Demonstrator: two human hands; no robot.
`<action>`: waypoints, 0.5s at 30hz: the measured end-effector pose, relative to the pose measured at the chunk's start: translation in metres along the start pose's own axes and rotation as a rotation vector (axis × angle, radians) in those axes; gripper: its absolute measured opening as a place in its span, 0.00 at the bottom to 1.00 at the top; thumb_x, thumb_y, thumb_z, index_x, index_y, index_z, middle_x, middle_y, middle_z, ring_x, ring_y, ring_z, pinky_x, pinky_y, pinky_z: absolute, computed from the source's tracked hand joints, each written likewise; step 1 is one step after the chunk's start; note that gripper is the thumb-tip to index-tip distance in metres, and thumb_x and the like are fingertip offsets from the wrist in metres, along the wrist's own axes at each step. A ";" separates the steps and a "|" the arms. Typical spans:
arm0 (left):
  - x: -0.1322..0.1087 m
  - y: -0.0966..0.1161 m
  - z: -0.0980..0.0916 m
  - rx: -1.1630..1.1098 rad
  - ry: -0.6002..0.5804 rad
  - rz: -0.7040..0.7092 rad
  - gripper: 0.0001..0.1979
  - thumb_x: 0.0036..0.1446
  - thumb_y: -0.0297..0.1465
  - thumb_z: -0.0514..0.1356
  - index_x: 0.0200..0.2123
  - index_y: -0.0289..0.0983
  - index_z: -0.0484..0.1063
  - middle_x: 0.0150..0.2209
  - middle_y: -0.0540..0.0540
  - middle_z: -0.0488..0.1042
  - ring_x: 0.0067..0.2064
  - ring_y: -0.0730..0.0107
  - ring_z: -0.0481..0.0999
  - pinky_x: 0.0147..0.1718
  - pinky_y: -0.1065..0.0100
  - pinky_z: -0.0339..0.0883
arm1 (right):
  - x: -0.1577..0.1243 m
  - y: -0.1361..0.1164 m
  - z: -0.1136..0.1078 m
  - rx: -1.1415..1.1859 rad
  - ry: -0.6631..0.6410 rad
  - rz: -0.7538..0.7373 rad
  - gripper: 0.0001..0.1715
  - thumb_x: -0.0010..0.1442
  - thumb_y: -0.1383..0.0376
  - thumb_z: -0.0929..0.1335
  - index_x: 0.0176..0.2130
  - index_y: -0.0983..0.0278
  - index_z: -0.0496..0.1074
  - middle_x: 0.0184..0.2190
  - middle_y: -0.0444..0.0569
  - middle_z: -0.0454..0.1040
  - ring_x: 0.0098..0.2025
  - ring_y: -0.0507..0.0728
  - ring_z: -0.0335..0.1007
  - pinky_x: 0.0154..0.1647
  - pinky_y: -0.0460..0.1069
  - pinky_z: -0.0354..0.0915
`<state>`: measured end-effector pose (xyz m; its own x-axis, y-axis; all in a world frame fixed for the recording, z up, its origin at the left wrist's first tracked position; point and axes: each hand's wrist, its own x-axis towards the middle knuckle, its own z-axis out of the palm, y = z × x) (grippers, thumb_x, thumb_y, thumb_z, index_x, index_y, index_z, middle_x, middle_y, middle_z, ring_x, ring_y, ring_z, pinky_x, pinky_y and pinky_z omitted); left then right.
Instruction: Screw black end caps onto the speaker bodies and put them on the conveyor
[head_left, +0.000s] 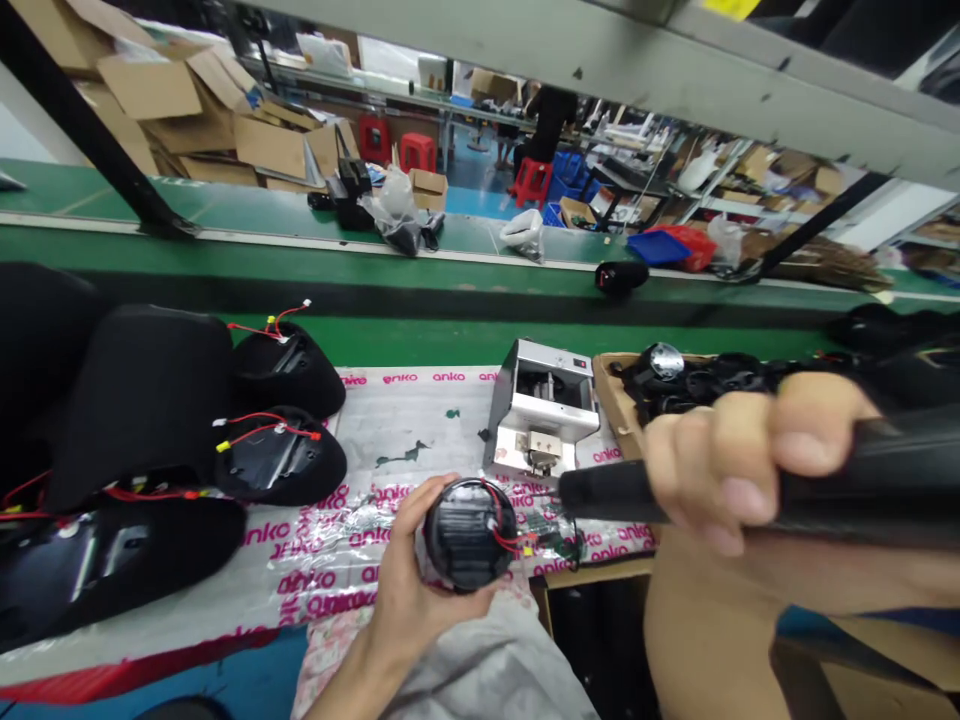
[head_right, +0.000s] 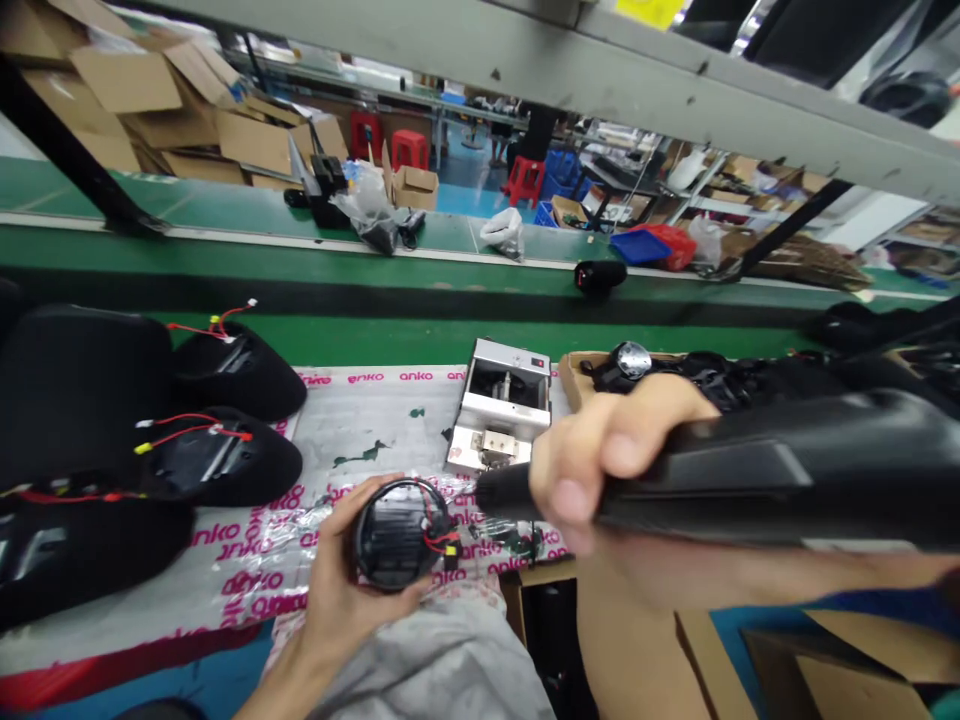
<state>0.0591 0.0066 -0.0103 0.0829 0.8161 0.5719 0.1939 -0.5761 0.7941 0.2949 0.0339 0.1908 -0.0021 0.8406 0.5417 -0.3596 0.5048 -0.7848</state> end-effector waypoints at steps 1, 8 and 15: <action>0.002 -0.004 -0.001 0.002 0.029 0.003 0.47 0.52 0.34 0.81 0.71 0.38 0.64 0.63 0.35 0.77 0.66 0.45 0.79 0.67 0.47 0.74 | 0.000 0.000 -0.006 -0.040 0.078 -0.040 0.19 0.58 0.53 0.84 0.35 0.64 0.82 0.24 0.43 0.78 0.17 0.49 0.68 0.18 0.46 0.65; 0.008 -0.022 0.010 -0.064 0.125 0.077 0.48 0.56 0.41 0.79 0.72 0.37 0.61 0.66 0.31 0.74 0.67 0.44 0.78 0.68 0.44 0.71 | -0.016 0.069 -0.037 -0.168 0.086 -0.090 0.55 0.61 0.21 0.62 0.38 0.66 0.86 0.26 0.53 0.82 0.15 0.55 0.70 0.11 0.48 0.60; 0.002 -0.025 0.024 -0.129 0.177 0.053 0.48 0.57 0.43 0.79 0.72 0.38 0.61 0.65 0.32 0.74 0.66 0.45 0.78 0.67 0.46 0.73 | -0.016 0.090 -0.031 -0.047 0.176 0.104 0.51 0.57 0.22 0.67 0.35 0.65 0.88 0.19 0.50 0.79 0.09 0.55 0.66 0.07 0.46 0.56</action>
<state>0.0774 0.0237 -0.0340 -0.0855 0.7705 0.6317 0.0661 -0.6282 0.7752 0.2917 0.0721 0.1023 0.1276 0.9081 0.3989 -0.3217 0.4183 -0.8494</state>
